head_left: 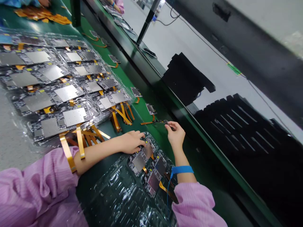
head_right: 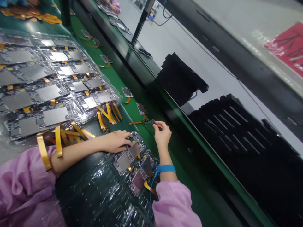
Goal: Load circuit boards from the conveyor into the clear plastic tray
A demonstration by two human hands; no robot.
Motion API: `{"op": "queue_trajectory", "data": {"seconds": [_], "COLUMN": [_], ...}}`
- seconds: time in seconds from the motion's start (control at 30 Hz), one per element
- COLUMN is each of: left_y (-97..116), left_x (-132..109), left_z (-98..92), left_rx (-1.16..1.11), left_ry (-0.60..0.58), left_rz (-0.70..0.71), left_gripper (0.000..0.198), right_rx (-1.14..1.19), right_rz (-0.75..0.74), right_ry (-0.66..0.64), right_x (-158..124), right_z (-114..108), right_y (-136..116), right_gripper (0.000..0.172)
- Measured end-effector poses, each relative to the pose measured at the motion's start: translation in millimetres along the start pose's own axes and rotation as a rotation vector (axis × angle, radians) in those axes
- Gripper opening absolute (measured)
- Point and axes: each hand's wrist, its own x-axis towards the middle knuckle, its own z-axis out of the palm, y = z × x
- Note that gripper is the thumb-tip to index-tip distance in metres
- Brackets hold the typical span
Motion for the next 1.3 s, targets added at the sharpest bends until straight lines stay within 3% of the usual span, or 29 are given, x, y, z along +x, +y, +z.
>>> {"op": "queue_trajectory", "data": {"seconds": [0.1,0.2,0.3,0.4,0.47,0.6,0.73,0.87,1.0,1.17,1.3], "left_y": [-0.5,1.3,3.4,4.5,4.7,4.6,3.8,2.7,2.1,3.2,3.1], "left_x": [-0.7,-1.2,-1.2,-1.2,-1.6,-3.1,-4.5,-4.9,-4.8,-4.7,-4.8], "left_z": [-0.4,-1.4,-1.8,-1.9,-2.2,-3.5,-4.3,-3.3,-1.8,-1.0,-0.1], "left_rx": [-0.02,-0.026,-0.012,-0.001,-0.004,-0.016,-0.011,-0.012,-0.011,-0.01,-0.006], "left_ry": [-0.005,-0.023,-0.044,-0.056,-0.063,-0.068,-0.051,-0.041,-0.035,-0.035,-0.036], "left_rz": [-0.001,-0.015,-0.032,-0.045,-0.052,-0.051,-0.04,-0.033,-0.024,-0.025,-0.032], "left_gripper": [0.032,0.031,0.032,0.032,0.032,0.032,0.032,0.032,0.032,0.033,0.033], "right_rx": [0.046,0.034,-0.002,0.07,0.113,0.161,0.232,0.201,0.068,-0.205,-0.249], "right_rz": [-0.041,-0.054,0.071,0.335,0.449,0.574,0.626,0.656,0.541,0.448,0.439], "right_ry": [-0.018,-0.136,-0.5,-0.812,-0.891,-0.881,-0.881,-0.812,-0.69,-0.741,-0.807], "right_x": [-11.5,-34.7,-66.2,-102.2,-126.8,-166.3,-186.8,-195.7,-197.1,-186.9,-179.3], "right_z": [-33.2,-94.7,-154.3,-179.8,-177.3,-156.2,-141.6,-129.0,-120.5,-132.7,-137.9], "right_y": [-20.6,-44.7,-55.3,-44.3,-26.8,11.9,31.0,32.2,30.2,26.8,22.7], "right_gripper": [0.038,0.037,0.036,0.039,0.04,0.05,0.053,0.053,0.045,0.047,0.048]}}
